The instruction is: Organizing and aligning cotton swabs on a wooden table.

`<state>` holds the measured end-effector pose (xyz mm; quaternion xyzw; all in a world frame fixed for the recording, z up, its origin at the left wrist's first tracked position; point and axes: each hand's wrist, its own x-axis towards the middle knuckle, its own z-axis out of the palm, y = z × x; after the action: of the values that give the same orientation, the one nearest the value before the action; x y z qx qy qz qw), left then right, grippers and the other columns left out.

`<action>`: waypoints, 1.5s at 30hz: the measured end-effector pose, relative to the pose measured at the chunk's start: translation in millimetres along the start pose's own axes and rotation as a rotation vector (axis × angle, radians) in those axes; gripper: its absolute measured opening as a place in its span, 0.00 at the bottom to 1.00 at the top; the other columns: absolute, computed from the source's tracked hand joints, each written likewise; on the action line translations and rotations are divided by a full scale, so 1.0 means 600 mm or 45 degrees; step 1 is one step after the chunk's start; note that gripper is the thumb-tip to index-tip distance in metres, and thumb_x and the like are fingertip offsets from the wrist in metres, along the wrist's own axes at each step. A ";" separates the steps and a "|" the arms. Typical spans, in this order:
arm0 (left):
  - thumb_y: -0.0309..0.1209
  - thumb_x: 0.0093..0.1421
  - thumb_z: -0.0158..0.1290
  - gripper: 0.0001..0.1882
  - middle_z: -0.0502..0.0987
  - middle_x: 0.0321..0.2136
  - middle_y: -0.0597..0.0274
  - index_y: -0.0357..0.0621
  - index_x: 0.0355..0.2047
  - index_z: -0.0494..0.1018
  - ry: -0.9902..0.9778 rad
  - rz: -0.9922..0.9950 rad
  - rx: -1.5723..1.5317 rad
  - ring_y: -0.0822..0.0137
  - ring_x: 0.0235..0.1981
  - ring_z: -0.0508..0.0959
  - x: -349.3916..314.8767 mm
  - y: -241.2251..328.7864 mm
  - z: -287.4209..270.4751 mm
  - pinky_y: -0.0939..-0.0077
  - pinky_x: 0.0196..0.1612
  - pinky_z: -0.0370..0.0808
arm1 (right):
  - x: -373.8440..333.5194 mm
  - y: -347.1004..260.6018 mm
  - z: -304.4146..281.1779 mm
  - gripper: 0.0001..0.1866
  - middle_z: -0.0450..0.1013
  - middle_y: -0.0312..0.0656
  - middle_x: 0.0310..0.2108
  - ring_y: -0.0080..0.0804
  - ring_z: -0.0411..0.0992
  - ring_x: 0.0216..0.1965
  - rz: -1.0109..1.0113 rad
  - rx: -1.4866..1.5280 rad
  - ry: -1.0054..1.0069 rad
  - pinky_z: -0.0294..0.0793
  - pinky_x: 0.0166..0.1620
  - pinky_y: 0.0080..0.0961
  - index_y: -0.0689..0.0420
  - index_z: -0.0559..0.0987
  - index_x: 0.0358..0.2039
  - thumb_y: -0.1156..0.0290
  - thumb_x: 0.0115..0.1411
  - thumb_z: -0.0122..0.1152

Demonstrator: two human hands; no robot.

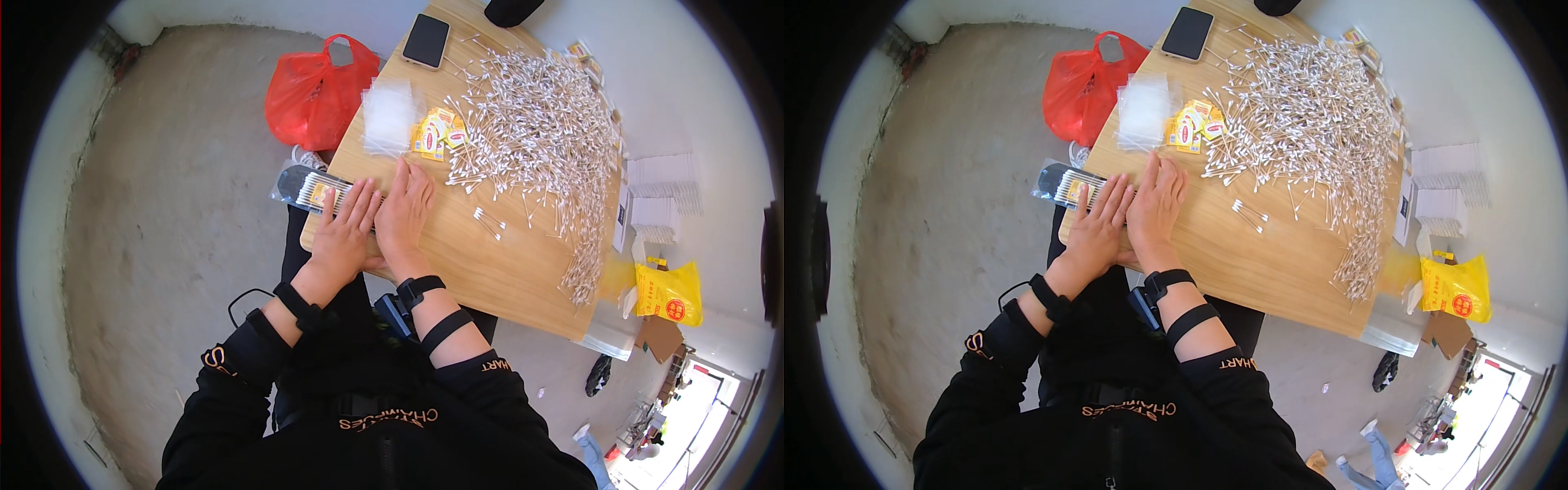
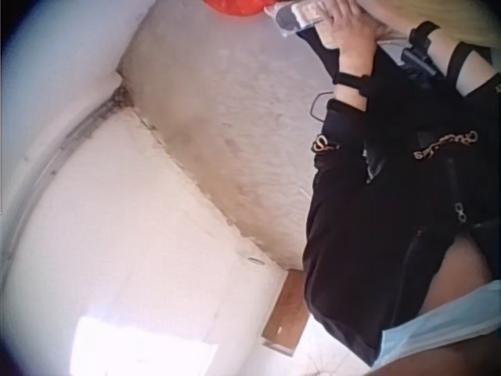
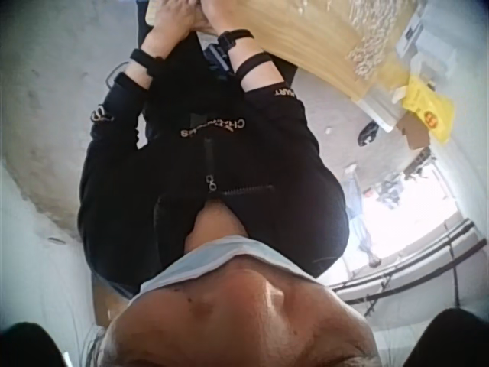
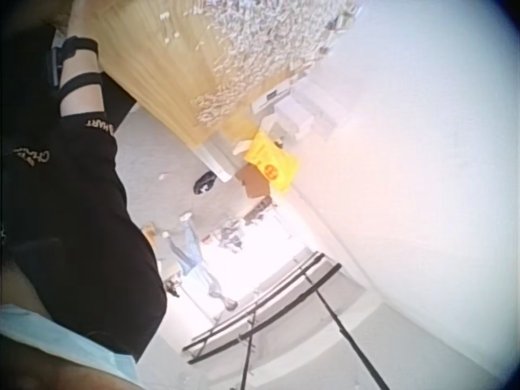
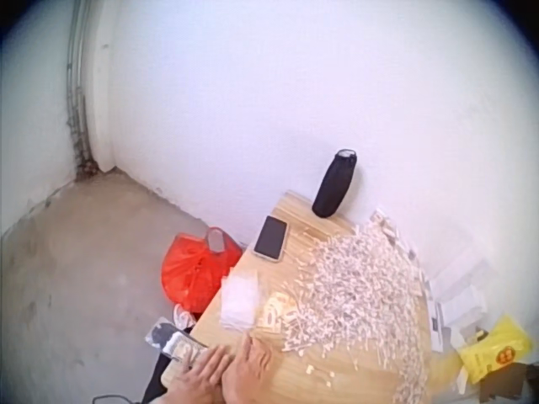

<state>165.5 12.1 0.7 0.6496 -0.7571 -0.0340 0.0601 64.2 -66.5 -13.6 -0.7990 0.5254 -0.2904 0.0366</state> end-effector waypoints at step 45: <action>0.33 0.59 0.60 0.12 0.79 0.31 0.61 0.36 0.36 0.74 0.556 -1.147 -2.533 0.73 0.30 0.79 0.035 -0.155 0.055 0.77 0.35 0.76 | 0.029 -0.065 0.043 0.22 0.62 0.47 0.49 0.46 0.58 0.59 0.076 0.069 -0.040 0.55 0.64 0.44 0.63 0.67 0.54 0.77 0.58 0.50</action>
<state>248.8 -23.9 -43.3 0.5195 -0.0605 -0.5292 0.6681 113.7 -70.5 -13.3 -0.7862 0.5401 -0.2907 0.0753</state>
